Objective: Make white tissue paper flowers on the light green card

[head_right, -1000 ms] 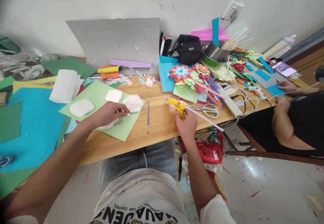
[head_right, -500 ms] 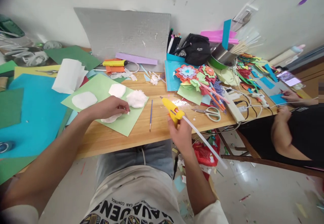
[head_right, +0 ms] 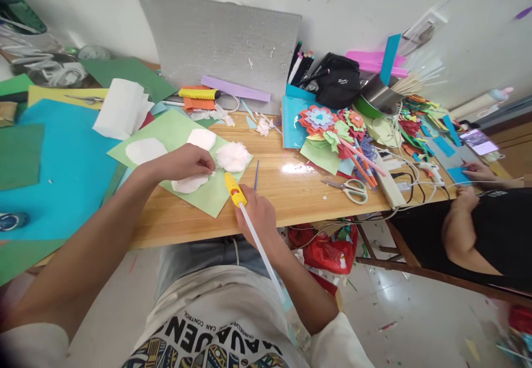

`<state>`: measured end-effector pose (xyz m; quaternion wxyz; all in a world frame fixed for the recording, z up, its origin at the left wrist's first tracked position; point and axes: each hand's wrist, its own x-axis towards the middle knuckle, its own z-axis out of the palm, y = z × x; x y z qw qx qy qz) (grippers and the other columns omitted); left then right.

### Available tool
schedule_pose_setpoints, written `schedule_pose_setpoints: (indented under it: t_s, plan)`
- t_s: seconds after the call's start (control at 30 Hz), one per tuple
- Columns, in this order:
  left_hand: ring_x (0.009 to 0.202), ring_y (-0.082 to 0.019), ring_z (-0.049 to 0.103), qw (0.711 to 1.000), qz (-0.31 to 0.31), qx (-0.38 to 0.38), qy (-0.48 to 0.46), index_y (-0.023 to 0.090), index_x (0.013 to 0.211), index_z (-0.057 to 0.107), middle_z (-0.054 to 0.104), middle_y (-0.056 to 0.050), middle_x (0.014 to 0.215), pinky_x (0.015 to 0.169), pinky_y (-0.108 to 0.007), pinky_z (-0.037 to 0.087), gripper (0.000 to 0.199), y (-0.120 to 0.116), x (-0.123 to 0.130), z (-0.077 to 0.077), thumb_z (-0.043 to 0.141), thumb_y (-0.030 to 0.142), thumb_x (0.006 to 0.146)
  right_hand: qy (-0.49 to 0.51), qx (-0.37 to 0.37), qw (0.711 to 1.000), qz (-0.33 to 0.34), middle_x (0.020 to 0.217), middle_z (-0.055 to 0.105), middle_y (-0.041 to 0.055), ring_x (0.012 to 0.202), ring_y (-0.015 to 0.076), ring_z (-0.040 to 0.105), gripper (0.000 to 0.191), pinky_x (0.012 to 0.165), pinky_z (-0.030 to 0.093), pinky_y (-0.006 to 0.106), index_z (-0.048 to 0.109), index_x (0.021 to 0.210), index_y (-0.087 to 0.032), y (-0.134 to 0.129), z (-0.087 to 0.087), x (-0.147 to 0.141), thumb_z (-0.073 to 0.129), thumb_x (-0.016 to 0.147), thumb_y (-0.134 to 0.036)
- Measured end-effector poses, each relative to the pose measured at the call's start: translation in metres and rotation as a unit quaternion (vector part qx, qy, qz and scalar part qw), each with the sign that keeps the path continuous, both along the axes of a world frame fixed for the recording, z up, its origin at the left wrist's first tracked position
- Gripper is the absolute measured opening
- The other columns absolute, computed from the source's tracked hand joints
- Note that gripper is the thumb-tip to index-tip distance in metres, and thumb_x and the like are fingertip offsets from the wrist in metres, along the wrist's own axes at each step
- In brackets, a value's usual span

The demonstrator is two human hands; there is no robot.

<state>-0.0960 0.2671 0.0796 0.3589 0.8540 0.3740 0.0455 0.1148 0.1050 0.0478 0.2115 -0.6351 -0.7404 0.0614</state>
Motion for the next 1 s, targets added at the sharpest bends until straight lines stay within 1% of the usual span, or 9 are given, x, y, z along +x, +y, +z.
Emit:
schedule_pose_setpoints:
  t_s: [0.2, 0.3, 0.5, 0.73, 1.0]
  plan:
    - [0.077, -0.017, 0.062, 1.000, -0.011, -0.018, -0.001, 0.021, 0.081, 0.072, 0.073, -0.001, 0.084, 0.066, -0.026, 0.043, 0.020, 0.003, -0.006, 0.002, 0.056, 0.029, 0.074, -0.082, -0.019, 0.996, -0.008, 0.113, 0.068, 0.0120, 0.081, 0.0239, 0.065, 0.036, 0.074, 0.046, 0.032, 0.049, 0.130, -0.017, 0.007, -0.007, -0.007, 0.039, 0.098, -0.030]
    - [0.077, -0.018, 0.062, 1.000, -0.018, -0.024, -0.009, 0.021, 0.079, 0.072, 0.072, -0.001, 0.084, 0.065, -0.026, 0.043, 0.019, 0.004, -0.007, 0.000, 0.056, 0.031, 0.073, -0.104, -0.017, 0.994, -0.005, 0.115, 0.067, 0.0126, 0.082, 0.0243, 0.064, 0.037, 0.074, 0.044, 0.033, 0.049, 0.130, -0.016, 0.008, -0.011, -0.009, 0.038, 0.097, -0.030]
    - [0.078, -0.018, 0.063, 0.999, -0.023, -0.028, -0.013, 0.020, 0.080, 0.072, 0.072, -0.002, 0.086, 0.066, -0.026, 0.043, 0.020, 0.005, -0.008, -0.002, 0.058, 0.032, 0.073, -0.113, -0.009, 0.993, -0.005, 0.119, 0.066, 0.0108, 0.083, 0.0232, 0.063, 0.038, 0.075, 0.043, 0.032, 0.046, 0.132, -0.017, 0.009, -0.016, -0.010, 0.041, 0.096, -0.028]
    - [0.079, -0.019, 0.063, 0.999, -0.022, -0.030, -0.010, 0.020, 0.079, 0.072, 0.072, -0.002, 0.088, 0.066, -0.026, 0.043, 0.019, 0.004, -0.009, 0.000, 0.058, 0.031, 0.073, -0.117, -0.008, 0.993, -0.001, 0.118, 0.065, 0.0123, 0.084, 0.0236, 0.063, 0.042, 0.075, 0.043, 0.032, 0.043, 0.136, -0.016, 0.009, -0.020, -0.009, 0.040, 0.096, -0.028]
    - [0.080, -0.019, 0.063, 0.999, -0.023, -0.025, -0.015, 0.020, 0.082, 0.072, 0.072, -0.003, 0.090, 0.067, -0.026, 0.044, 0.019, 0.005, -0.009, -0.003, 0.059, 0.031, 0.073, -0.106, 0.000, 0.994, -0.005, 0.117, 0.067, 0.0122, 0.085, 0.0238, 0.063, 0.038, 0.077, 0.044, 0.031, 0.047, 0.132, -0.017, 0.008, -0.022, -0.008, 0.039, 0.097, -0.029]
